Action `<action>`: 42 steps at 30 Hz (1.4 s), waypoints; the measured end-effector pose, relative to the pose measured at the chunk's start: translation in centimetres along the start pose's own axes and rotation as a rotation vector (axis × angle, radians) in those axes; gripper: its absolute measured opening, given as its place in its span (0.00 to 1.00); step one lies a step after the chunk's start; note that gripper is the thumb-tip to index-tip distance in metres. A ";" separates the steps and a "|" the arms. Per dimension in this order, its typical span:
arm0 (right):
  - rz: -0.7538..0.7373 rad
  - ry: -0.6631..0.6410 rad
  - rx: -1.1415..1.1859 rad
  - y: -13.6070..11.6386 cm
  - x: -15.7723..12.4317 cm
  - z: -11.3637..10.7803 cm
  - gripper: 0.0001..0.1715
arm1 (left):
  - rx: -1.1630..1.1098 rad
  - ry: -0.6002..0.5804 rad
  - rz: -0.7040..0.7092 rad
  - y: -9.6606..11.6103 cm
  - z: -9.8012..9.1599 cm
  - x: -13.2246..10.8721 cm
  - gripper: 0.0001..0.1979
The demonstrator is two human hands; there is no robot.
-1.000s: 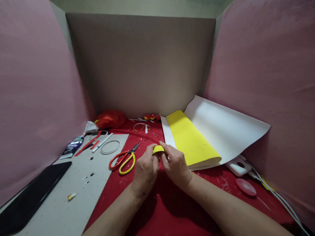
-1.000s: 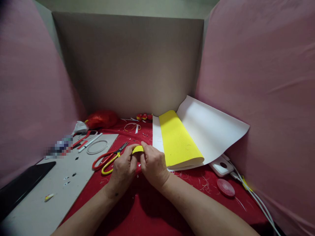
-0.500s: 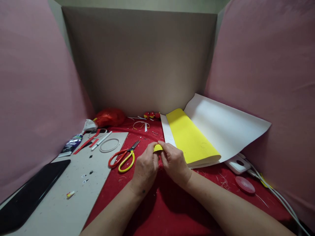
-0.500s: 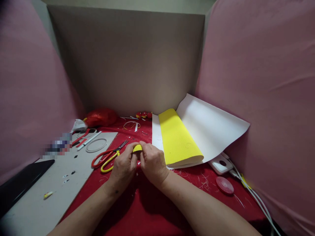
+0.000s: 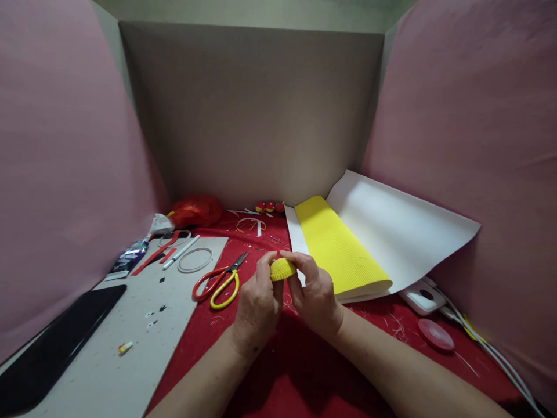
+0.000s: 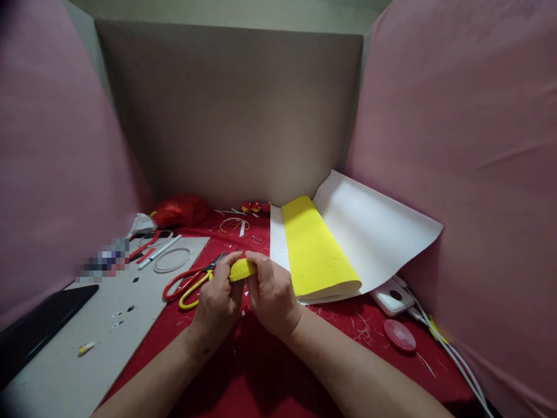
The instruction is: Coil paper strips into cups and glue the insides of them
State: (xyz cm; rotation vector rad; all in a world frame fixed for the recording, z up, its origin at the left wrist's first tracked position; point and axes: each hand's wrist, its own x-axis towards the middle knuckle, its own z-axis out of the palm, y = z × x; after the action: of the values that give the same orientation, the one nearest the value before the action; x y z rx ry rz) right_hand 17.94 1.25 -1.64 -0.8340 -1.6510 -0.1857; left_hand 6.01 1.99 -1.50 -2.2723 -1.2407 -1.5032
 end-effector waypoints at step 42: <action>-0.106 -0.127 -0.301 1.1 0.1 0.8 0.15 | 0.343 -0.254 0.011 -0.9 0.9 -0.4 0.15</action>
State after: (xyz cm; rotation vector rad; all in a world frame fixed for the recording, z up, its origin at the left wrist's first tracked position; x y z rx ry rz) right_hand 17.94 2.50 -2.11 -1.0004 -1.8152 -0.4731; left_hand 5.88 2.85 -2.50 -2.2748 -1.4193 -0.9273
